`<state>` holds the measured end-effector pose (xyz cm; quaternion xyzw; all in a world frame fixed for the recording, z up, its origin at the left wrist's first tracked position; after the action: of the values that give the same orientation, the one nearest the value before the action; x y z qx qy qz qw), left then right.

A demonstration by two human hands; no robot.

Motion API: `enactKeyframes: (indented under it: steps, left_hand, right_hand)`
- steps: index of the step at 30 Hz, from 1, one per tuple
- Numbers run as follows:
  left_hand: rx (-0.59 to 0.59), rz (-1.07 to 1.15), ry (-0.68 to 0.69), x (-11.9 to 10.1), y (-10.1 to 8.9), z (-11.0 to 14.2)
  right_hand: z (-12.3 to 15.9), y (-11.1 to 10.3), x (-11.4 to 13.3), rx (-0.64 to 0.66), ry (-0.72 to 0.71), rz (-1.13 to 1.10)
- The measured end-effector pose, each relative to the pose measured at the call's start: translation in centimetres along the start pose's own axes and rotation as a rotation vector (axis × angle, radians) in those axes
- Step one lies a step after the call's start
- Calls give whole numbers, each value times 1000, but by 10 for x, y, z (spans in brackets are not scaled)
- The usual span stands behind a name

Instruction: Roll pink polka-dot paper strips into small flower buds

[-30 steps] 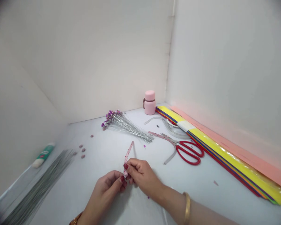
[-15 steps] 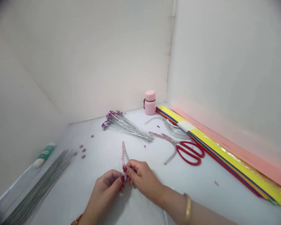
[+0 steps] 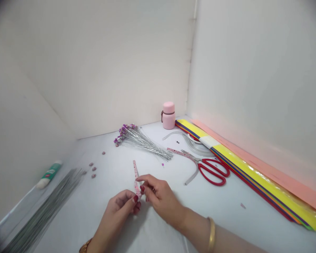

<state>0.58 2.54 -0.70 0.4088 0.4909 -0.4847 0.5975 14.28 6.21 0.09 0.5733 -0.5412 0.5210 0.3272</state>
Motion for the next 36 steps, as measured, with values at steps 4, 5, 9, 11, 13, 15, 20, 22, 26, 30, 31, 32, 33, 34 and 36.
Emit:
enactKeyframes:
  steps: [4,5,9,11,13,15,20,22,26,30,31,32,33,34,36]
  left_hand:
    - [1,22,28,-2,0,2]
    - [4,22,32,-2,0,3]
    - [3,-2,55,-3,0,5]
    - [-3,-23,81,-4,0,5]
    - [-23,-31,102,-5,-1,5]
    - [-52,-31,106,-5,-2,5]
    - [-46,-110,134,-3,-5,3]
    - [-74,-124,162,-3,-7,3]
    - [-72,-86,238,-7,-9,3]
    - [47,-140,388,-14,-7,6]
    - [51,-144,396,-14,-7,6]
    - [48,-141,385,-15,-7,6]
    - [44,-131,362,-15,-6,5]
    - [41,-115,331,-15,-6,5]
    - [28,-63,252,-14,-5,4]
  right_hand:
    - [-2,-2,7,45,-194,83]
    - [-2,-2,7,35,-188,88]
    - [-2,-2,5,-11,-119,73]
    - [-2,-2,6,6,-93,45]
    - [-2,-1,7,44,-70,13]
    - [-2,1,9,93,-49,-19]
    - [-3,1,7,68,12,-100]
    - [-4,1,5,74,66,-123]
    - [-3,2,2,117,176,-208]
    - [-1,5,-1,196,372,-391]
    - [-1,6,-2,202,424,-417]
    - [0,6,-2,194,463,-432]
    - [0,6,-2,179,487,-441]
    - [0,6,-3,165,502,-449]
    - [1,7,-3,158,514,-467]
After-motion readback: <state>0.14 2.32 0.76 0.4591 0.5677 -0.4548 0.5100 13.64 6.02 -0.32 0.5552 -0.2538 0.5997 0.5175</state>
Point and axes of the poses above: each hand's wrist, its own z-axis away from the middle knuckle, its own y-axis out of the palm, x = y × z, the point moved 2 cm from there along -z, towards the middle knuckle, and after that the axes turned 14 degrees about -x, right-handed, at the moved point
